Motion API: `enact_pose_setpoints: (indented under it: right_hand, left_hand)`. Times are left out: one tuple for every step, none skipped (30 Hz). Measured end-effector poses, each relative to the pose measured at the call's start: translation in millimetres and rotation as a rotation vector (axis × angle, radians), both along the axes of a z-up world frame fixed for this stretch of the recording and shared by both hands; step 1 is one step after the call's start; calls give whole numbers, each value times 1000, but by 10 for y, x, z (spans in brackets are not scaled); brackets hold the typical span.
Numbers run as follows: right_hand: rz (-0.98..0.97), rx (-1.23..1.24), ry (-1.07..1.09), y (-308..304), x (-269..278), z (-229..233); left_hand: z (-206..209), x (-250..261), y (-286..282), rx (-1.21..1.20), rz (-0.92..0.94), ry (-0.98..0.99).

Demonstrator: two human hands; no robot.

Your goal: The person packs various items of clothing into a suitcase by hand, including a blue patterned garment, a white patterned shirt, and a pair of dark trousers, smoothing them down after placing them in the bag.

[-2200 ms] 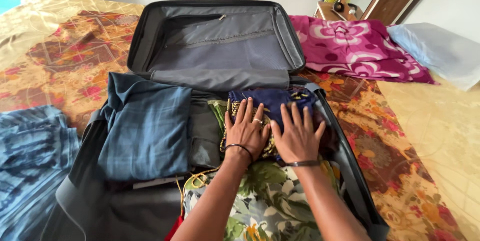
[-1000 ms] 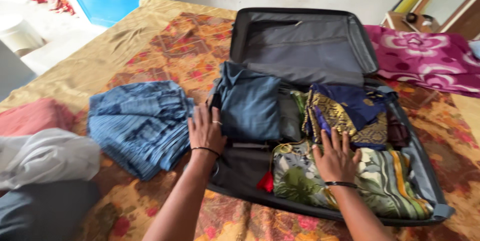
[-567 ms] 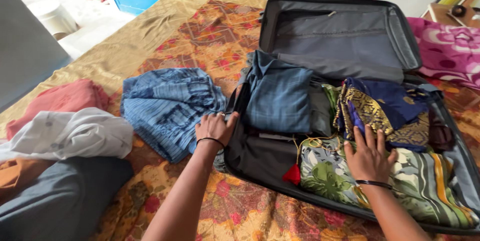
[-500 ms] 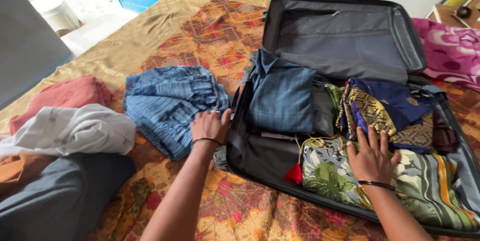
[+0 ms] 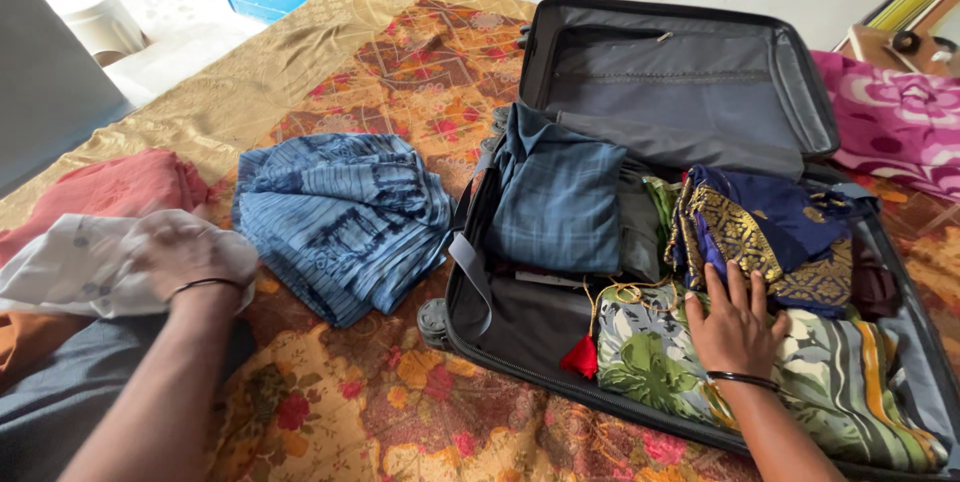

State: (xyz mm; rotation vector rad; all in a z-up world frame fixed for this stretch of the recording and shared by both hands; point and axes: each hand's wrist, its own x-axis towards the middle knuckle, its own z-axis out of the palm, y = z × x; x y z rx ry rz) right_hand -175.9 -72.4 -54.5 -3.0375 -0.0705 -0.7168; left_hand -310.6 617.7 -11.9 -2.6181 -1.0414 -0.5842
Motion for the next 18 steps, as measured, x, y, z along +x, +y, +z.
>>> enact_pose_setpoints:
  right_hand:
    - [15,5,-13,-4,8,5]
    - [13,5,-17,-14,10,13]
    - [4,2,-7,-3,5,6]
    - [-6,0,3,6,-1,0]
    - [-4,2,0,17,2,1]
    - [-14,-1,13,23,6,-1]
    - [-27,-7,25,2,10,1]
    - [-28,-8,20,-13,13,-5]
    - [-24,-8,12,-11,7,-24]
    - [-19,-9,4,-8,6,-33]
    - [-18,-10,1,-8,22,-20]
    - [-25,-11,17,-3,34,7]
    - [-29,-11,35,22,32,41]
    - [-27,-11,34,57,25,95]
    - [-39,56,3,112,18,169]
    - [-51,122,-27,184,10,257]
    - [-49,122,-28,256,2,360]
    - [-4,254,-165,345,4,472]
  left_hand:
    - [-34,-35,183,-100,218,222]
    - [-75,-76,374,-198,438,442]
    - [-156,-125,534,-198,439,440]
    - [-276,-144,631,-102,424,298]
    - [-376,-164,710,-8,411,151]
    - [-438,-215,787,-7,413,147]
    - [-479,-255,828,-77,355,98]
    - [-490,-274,837,-145,296,49]
    - [-453,-300,838,-145,296,48]
    - [-371,-330,826,-155,210,66]
    - [-277,-339,769,-167,124,82]
    - [-156,-332,697,-168,124,79]
    - [-3,-324,646,-209,131,71]
    - [127,-280,582,-251,138,63]
    - [217,-211,518,-249,139,61]
    - [275,-150,485,-254,108,6]
    - [309,-104,491,-259,76,-48]
    - [325,60,478,-100,10,-182]
